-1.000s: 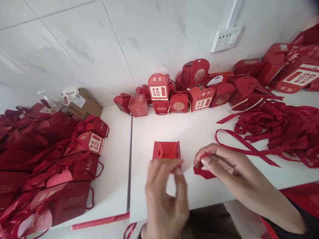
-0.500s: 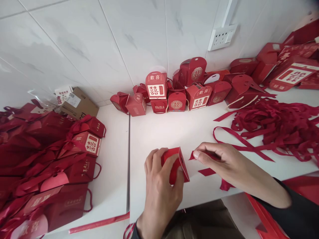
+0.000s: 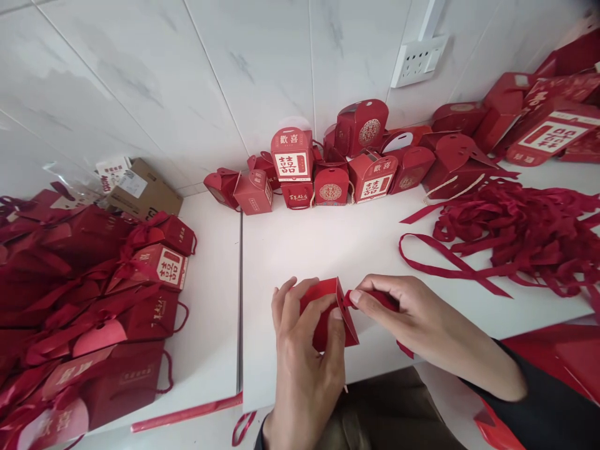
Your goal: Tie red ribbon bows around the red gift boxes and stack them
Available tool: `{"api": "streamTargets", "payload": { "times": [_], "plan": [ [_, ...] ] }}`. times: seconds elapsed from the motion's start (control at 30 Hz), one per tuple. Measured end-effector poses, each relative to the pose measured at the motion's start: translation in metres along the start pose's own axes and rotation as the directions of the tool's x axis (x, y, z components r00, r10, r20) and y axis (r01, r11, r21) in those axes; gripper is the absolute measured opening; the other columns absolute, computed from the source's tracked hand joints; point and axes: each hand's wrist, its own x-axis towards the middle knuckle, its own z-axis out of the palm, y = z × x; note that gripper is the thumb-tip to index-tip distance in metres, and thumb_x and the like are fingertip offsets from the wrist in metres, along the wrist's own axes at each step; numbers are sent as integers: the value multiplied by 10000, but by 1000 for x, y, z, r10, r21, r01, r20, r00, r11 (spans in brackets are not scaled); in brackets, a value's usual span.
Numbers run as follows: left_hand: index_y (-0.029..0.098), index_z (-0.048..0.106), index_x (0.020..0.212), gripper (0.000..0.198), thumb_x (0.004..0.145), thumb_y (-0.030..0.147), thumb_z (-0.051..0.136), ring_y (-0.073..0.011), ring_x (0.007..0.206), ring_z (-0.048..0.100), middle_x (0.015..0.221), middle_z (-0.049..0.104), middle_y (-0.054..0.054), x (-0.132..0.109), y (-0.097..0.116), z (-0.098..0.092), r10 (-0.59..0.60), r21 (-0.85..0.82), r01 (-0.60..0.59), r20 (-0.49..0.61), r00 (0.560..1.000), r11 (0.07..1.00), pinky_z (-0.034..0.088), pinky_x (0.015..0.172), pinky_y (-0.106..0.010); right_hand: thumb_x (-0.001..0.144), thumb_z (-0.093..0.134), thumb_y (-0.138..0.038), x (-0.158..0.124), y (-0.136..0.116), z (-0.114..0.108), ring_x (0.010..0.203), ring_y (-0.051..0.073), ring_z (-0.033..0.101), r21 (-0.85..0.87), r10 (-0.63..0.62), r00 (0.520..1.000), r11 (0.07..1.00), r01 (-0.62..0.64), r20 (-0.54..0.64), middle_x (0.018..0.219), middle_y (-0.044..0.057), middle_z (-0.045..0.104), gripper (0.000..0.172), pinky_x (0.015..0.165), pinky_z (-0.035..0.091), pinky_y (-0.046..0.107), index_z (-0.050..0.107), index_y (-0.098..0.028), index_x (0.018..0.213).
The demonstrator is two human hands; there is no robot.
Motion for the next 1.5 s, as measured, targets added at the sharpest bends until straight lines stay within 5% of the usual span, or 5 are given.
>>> {"api": "streamTargets", "payload": {
  "times": [0.5,0.63,0.77,1.03,1.5],
  "plan": [
    [258,689,917,99,951,219,604,-313,1263,533,1171,683,-80,2,2,3,-63,-96,60,-30,998,994,473,1041,-575,1032,484,-435,1,-1,2,463,117,491,-49,-25,1000,998,25,-6,601,-47,499,361,390,344,226,629,-222,780],
    [246,685,895,127,967,250,579,-324,1360,497,1379,589,-97,-2,8,2,-202,-176,184,-92,975,967,486,1040,-523,1045,514,-467,1,4,5,981,227,681,-99,-161,971,984,145,-177,1074,59,699,275,548,511,244,687,-267,1119],
    [242,657,871,147,981,295,574,-319,1411,478,1446,556,-86,-6,16,0,-282,-275,218,-218,934,936,494,1035,-468,1043,554,-408,4,2,10,1374,265,498,-181,-373,918,920,348,-135,1395,72,579,229,906,580,348,678,-315,1213],
    [255,551,1299,440,897,368,690,-322,1220,556,1283,567,-135,-22,-1,0,-312,-44,310,-223,924,950,509,944,-486,1026,563,-281,16,-5,17,1297,248,556,-174,-389,915,914,368,-110,1251,77,629,125,1070,498,441,656,-264,943],
    [245,571,1226,346,968,472,615,-233,1092,622,1197,632,-83,-26,7,-8,-592,-491,475,-108,799,730,516,870,-348,983,597,-148,26,-12,43,1334,283,513,-295,-478,877,846,445,-49,1269,132,623,160,1084,495,493,636,-209,841]
  ]
}}
